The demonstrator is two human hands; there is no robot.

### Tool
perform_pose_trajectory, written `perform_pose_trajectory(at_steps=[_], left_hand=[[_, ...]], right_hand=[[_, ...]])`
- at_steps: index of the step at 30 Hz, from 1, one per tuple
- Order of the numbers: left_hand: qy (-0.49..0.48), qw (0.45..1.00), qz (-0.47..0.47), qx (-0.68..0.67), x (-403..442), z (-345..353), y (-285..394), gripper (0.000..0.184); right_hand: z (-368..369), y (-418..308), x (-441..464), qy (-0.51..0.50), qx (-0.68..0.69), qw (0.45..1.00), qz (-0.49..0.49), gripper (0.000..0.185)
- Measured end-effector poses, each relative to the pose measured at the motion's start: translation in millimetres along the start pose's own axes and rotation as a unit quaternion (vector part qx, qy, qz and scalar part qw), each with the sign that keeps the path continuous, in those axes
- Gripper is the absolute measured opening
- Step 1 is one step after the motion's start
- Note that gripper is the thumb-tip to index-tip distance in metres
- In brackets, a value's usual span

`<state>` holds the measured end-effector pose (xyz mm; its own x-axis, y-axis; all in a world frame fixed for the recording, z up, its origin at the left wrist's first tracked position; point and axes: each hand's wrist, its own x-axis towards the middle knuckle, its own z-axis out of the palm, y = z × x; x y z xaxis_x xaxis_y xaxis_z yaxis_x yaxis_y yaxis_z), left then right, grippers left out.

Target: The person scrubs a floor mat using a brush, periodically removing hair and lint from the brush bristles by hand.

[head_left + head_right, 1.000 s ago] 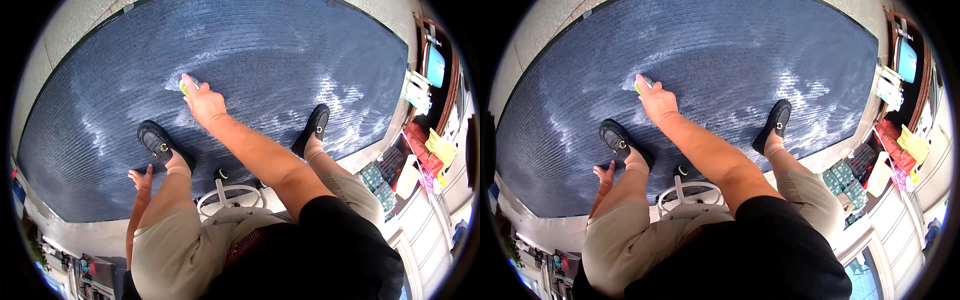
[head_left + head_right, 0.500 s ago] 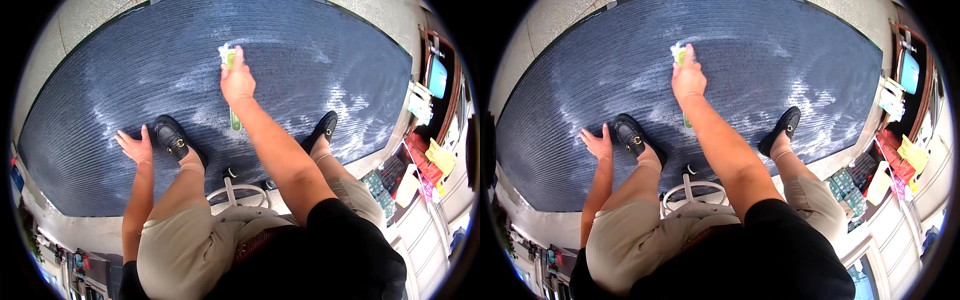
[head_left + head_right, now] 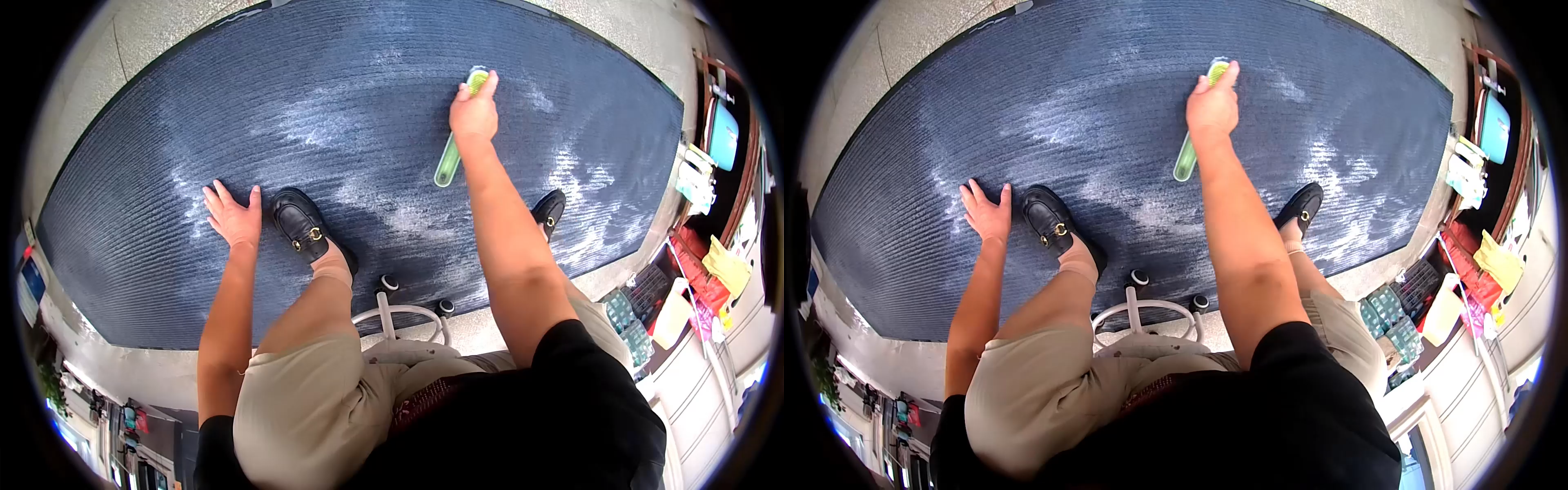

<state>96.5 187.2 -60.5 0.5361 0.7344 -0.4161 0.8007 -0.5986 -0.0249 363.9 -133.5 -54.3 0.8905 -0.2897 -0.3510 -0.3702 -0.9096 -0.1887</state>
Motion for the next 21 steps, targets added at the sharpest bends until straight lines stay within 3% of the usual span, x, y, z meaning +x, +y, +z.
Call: perform_pose_trajectory(at_steps=[3,5,7,10,13,15,18,21], left_hand=[[-0.026,0.999,-0.043,0.012,11,0,10,0.099],[-0.043,0.998,-0.048,0.004,12,-4,10,0.103],[-0.06,0.997,-0.052,-0.02,10,-8,8,0.109],[-0.091,0.994,-0.063,-0.004,7,-20,21,0.118],[-0.112,0.992,-0.051,0.038,7,-24,26,0.125],[-0.109,0.992,-0.05,0.041,12,-24,31,0.127],[-0.108,0.992,-0.052,0.049,8,-21,27,0.128],[-0.109,0.991,-0.051,0.053,7,-22,27,0.128]], right_hand=[[46,-91,-83,-0.127,0.043,0.978,-0.157,0.067],[48,-125,-109,-0.256,-0.026,0.924,-0.283,0.065],[39,-114,-90,-0.223,-0.04,0.924,-0.309,0.062],[12,-45,-11,-0.061,-0.063,0.97,-0.226,0.06],[-29,8,56,0.011,-0.063,0.998,0.013,0.064],[-20,1,54,0.041,-0.008,0.999,0.031,0.064],[16,-80,-15,-0.029,0.013,0.997,-0.074,0.068],[44,-148,-81,-0.213,-0.02,0.945,-0.247,0.063]])
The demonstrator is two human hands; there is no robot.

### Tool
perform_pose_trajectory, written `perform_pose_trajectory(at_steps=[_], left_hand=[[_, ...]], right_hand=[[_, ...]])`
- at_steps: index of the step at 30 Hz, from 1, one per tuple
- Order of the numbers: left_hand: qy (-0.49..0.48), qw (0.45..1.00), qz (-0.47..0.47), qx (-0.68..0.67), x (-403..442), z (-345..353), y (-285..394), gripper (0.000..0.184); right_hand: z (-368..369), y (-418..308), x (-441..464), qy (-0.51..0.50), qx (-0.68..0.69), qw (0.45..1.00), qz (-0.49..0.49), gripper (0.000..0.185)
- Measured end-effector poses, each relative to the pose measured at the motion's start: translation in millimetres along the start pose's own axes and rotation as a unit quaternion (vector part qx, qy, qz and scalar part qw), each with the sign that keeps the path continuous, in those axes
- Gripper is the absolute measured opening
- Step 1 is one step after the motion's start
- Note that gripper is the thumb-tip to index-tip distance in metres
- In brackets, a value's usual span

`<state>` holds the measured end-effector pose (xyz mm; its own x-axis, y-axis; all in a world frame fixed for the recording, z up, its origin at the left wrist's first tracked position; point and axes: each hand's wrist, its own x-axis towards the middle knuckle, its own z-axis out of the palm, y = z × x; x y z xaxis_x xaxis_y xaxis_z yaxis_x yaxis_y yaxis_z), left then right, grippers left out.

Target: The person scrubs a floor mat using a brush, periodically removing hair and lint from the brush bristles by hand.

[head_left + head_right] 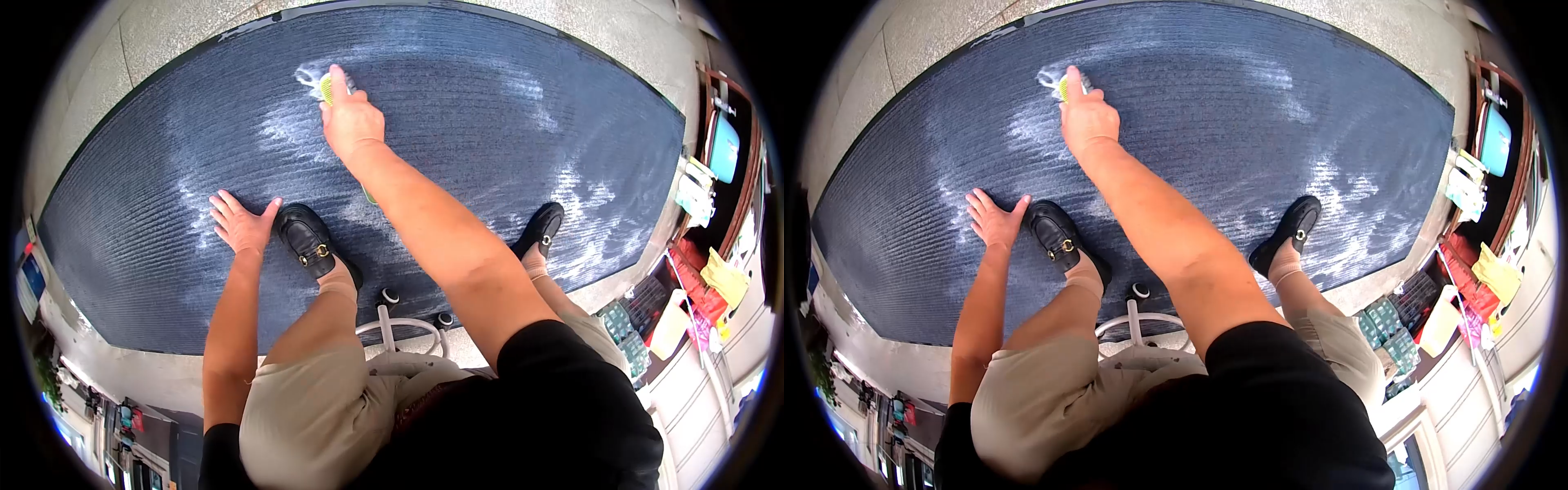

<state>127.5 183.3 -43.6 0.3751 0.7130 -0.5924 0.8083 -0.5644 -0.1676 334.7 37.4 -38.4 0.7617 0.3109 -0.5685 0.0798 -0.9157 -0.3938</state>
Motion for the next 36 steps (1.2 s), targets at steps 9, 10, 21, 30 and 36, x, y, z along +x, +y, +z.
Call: perform_pose_trajectory(at_steps=[9,10,21,30,36], left_hand=[[-0.024,1.0,0.003,0.02,0,-4,-1,0.127],[-0.015,1.0,0.008,0.018,1,-4,0,0.128],[-0.035,0.999,-0.005,0.012,-2,-9,-1,0.13],[-0.034,0.999,-0.002,0.025,2,-11,3,0.129],[-0.054,0.998,-0.011,0.018,1,-13,2,0.129]], right_hand=[[-102,151,50,0.207,-0.02,0.955,0.211,0.062],[-108,146,51,0.216,-0.003,0.944,0.248,0.063],[-27,-21,59,0.024,-0.035,0.997,-0.071,0.058],[-96,95,81,0.244,0.036,0.94,0.234,0.063],[-15,-83,97,0.041,-0.022,0.997,-0.065,0.059]])
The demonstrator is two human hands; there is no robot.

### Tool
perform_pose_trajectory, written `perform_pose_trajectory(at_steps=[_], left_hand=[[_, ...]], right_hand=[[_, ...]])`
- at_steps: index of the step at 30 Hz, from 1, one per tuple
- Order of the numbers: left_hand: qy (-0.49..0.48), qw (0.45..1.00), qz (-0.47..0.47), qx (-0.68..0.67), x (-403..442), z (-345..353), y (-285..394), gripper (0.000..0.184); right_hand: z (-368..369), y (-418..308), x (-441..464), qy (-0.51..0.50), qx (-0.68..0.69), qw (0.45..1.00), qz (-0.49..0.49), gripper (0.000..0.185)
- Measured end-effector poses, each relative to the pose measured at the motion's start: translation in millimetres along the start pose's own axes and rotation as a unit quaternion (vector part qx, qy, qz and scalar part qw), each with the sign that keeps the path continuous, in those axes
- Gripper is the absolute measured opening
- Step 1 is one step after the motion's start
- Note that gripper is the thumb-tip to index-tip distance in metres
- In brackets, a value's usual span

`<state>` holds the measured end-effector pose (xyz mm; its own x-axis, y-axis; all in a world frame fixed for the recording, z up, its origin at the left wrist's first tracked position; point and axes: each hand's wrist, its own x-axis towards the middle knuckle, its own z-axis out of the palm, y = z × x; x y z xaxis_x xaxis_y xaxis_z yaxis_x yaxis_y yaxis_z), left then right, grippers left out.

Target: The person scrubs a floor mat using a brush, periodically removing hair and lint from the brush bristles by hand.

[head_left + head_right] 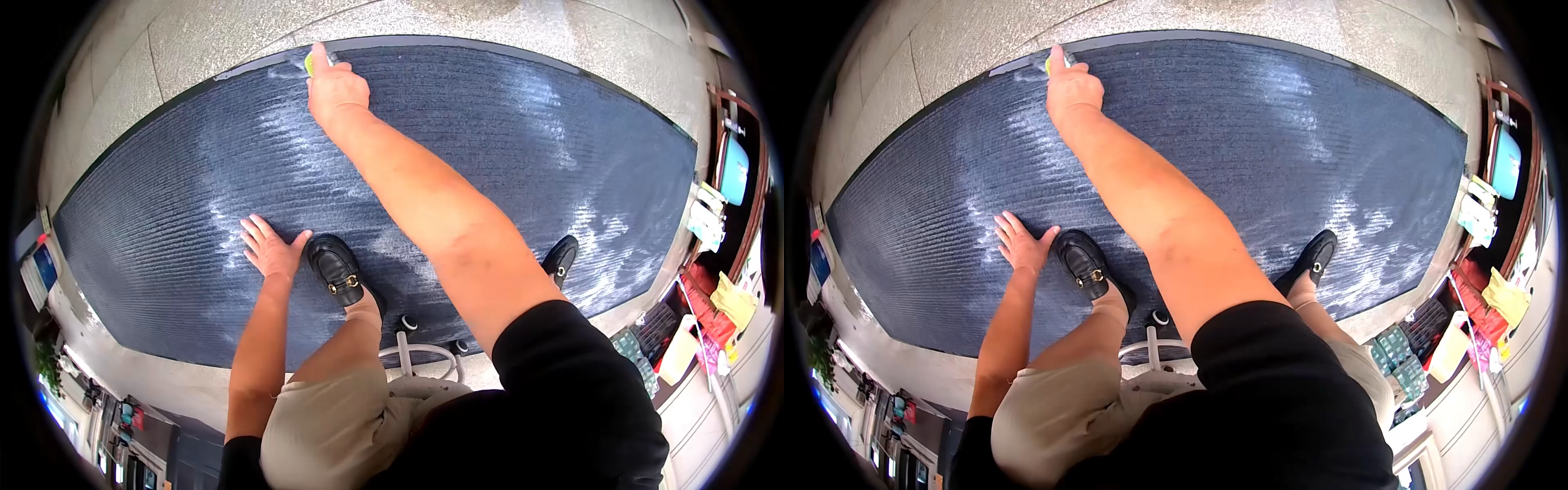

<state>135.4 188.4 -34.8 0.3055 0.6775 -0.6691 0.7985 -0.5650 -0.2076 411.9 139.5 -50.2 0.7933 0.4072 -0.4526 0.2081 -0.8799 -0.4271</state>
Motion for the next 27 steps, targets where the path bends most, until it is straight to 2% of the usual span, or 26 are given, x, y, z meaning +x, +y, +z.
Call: perform_pose_trajectory(at_steps=[2,4,6,8,10,12,15,16,17,20,23,24,27], left_hand=[[-0.001,1.0,-0.002,-0.002,2,2,-2,0.129],[0.007,1.0,0.005,-0.008,0,2,-2,0.13],[0.004,1.0,0.004,-0.006,-1,1,-1,0.129],[0.003,1.0,-0.001,0.0,1,0,-1,0.129],[0.017,1.0,0.007,0.01,0,2,1,0.129],[0.025,1.0,0.003,0.01,2,2,4,0.129],[0.019,1.0,0.002,0.007,1,3,3,0.129],[0.022,1.0,0.001,0.012,1,3,2,0.129],[0.021,1.0,0.003,0.007,0,3,1,0.129],[0.013,1.0,0.002,0.006,-1,0,0,0.129],[0.008,1.0,0.0,0.0,-2,-1,1,0.128],[0.013,1.0,0.002,-0.001,-1,0,-1,0.128],[0.01,1.0,0.008,0.003,0,2,-3,0.127]], right_hand=[[-2,7,6,-0.008,-0.027,0.998,-0.051,0.058],[-32,51,4,0.015,-0.052,0.998,-0.043,0.056],[-62,125,8,0.095,-0.081,0.992,0.035,0.056],[-96,198,5,0.157,-0.084,0.97,0.167,0.057],[-117,222,-11,0.173,-0.068,0.938,0.292,0.059],[-102,203,-9,0.192,-0.009,0.928,0.319,0.059],[-46,99,-7,0.148,0.043,0.967,0.201,0.06],[-29,54,-9,0.097,0.062,0.98,0.16,0.063],[1,23,-6,0.075,0.084,0.99,0.087,0.064],[31,-45,-7,-0.072,0.008,0.996,-0.059,0.06],[7,-5,-6,-0.063,-0.033,0.993,-0.096,0.058],[-3,28,-6,-0.016,-0.051,0.995,-0.088,0.057],[-63,152,-11,0.115,-0.109,0.987,0.023,0.055]])
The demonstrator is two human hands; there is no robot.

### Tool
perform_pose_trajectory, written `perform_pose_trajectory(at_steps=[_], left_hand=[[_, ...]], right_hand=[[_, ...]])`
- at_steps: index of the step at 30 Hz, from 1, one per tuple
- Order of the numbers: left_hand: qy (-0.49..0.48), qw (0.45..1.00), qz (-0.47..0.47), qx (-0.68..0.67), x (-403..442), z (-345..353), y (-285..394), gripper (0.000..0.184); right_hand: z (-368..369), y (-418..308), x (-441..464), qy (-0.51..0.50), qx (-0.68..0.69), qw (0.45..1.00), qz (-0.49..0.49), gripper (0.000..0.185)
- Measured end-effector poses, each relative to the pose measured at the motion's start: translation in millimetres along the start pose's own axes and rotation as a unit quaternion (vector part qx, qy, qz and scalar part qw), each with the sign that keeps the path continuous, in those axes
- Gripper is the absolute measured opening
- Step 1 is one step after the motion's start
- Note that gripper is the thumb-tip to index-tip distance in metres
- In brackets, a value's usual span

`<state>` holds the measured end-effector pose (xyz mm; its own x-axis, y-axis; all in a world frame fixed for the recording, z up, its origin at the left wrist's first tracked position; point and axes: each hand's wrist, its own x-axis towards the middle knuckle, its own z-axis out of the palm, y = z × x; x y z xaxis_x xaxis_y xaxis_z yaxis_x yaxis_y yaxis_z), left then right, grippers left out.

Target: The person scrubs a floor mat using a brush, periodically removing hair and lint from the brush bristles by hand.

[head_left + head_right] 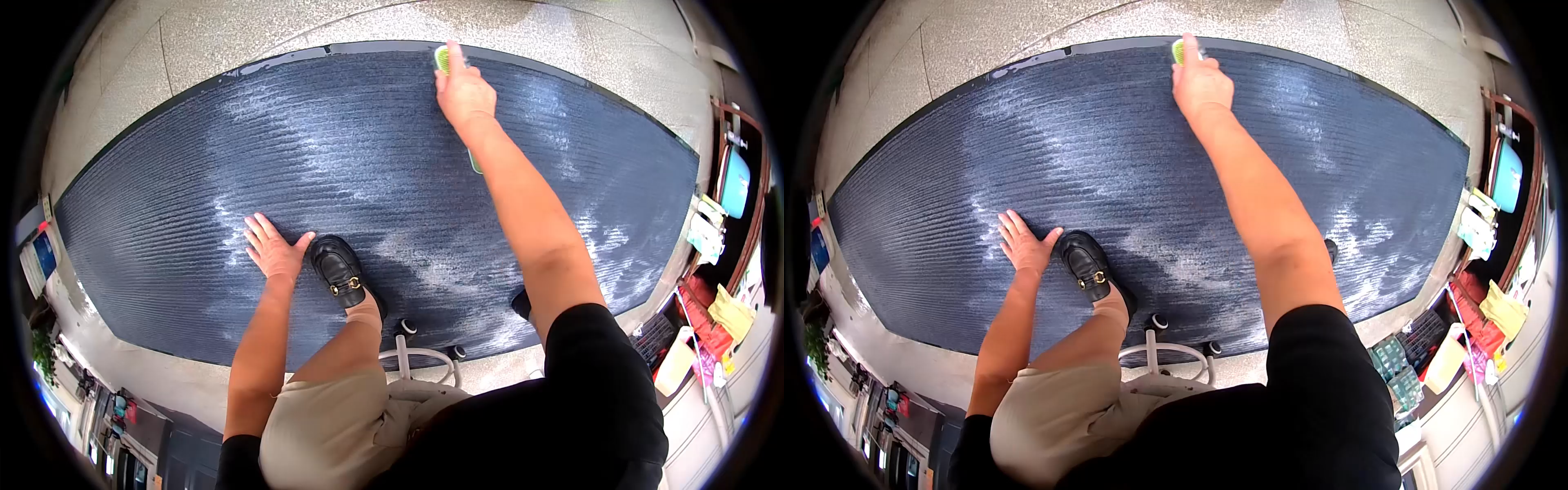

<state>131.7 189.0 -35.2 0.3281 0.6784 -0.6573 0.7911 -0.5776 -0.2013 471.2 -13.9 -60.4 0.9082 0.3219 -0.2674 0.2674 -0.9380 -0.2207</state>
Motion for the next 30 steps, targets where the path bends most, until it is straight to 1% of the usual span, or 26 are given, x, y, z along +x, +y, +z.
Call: perform_pose_trajectory(at_steps=[2,3,5,7,8,9,10,11,13,14,15,16,18,19,21,22,23,24,26,27,28,29,30], left_hand=[[-0.001,1.0,0.004,0.015,0,-2,0,0.126],[-0.004,1.0,0.01,0.013,1,-1,1,0.126],[0.002,1.0,0.003,0.027,2,1,2,0.126],[-0.009,0.999,-0.002,0.032,3,-2,5,0.126],[-0.002,1.0,-0.002,0.031,3,-1,3,0.127],[0.003,0.999,-0.001,0.032,3,1,1,0.127],[0.009,1.0,0.0,0.018,0,1,0,0.126],[0.017,1.0,0.005,0.011,0,3,-2,0.126],[0.024,1.0,0.011,0.008,0,5,-6,0.124],[0.025,1.0,0.013,0.009,-1,4,-8,0.124],[0.017,1.0,0.018,0.014,-2,1,-9,0.124],[0.007,1.0,0.023,0.019,-3,-2,-10,0.123],[0.007,0.999,0.026,0.021,-4,-4,-11,0.122],[0.01,0.999,0.036,0.023,-5,-4,-10,0.122],[0.013,0.999,0.033,0.025,-3,-2,-7,0.122],[0.011,0.999,0.03,0.026,-3,-3,-7,0.122],[0.01,0.999,0.028,0.028,-2,-2,-7,0.122],[0.018,0.999,0.034,0.03,1,3,-11,0.122],[0.029,0.998,0.043,0.024,2,6,-14,0.122],[0.036,0.998,0.049,0.017,1,8,-16,0.122],[0.033,0.998,0.051,0.015,0,7,-17,0.122],[0.032,0.998,0.052,0.017,-1,5,-16,0.122],[0.033,0.998,0.051,0.024,-2,1,-15,0.118]], right_hand=[[-20,90,5,0.033,-0.039,0.986,0.16,0.057],[-39,114,-1,0.04,-0.03,0.975,0.214,0.056],[-44,131,-4,0.029,-0.019,0.96,0.278,0.057],[-26,101,-8,0.061,0.026,0.968,0.241,0.059],[-14,70,-13,0.034,0.035,0.977,0.209,0.061],[-7,37,-26,0.007,0.068,0.987,0.144,0.062],[5,9,-40,-0.043,0.083,0.992,0.079,0.063],[7,-13,-56,-0.088,0.073,0.993,-0.002,0.062],[5,-16,-67,-0.148,0.035,0.983,-0.107,0.061],[1,1,-60,-0.131,0.007,0.984,-0.123,0.059],[-8,26,-50,-0.124,0.005,0.988,-0.089,0.058],[-16,58,-39,-0.073,0.0,0.997,-0.035,0.055],[-27,135,-12,0.033,-0.021,0.993,0.115,0.055],[-36,168,-3,0.055,-0.024,0.978,0.202,0.054],[-46,192,-2,0.069,0.001,0.953,0.296,0.054],[-42,184,-3,0.088,0.042,0.944,0.314,0.054],[-31,170,-8,0.112,0.084,0.946,0.294,0.056],[-18,146,-17,0.107,0.087,0.959,0.246,0.058],[-10,87,-55,-0.022,0.087,0.986,0.142,0.059],[-4,72,-80,-0.064,0.086,0.992,0.058,0.059],[-8,65,-96,-0.134,0.05,0.99,-0.007,0.06],[-18,72,-99,-0.162,0.012,0.985,-0.059,0.06],[-19,94,-96,-0.122,-0.009,0.992,-0.032,0.06]])
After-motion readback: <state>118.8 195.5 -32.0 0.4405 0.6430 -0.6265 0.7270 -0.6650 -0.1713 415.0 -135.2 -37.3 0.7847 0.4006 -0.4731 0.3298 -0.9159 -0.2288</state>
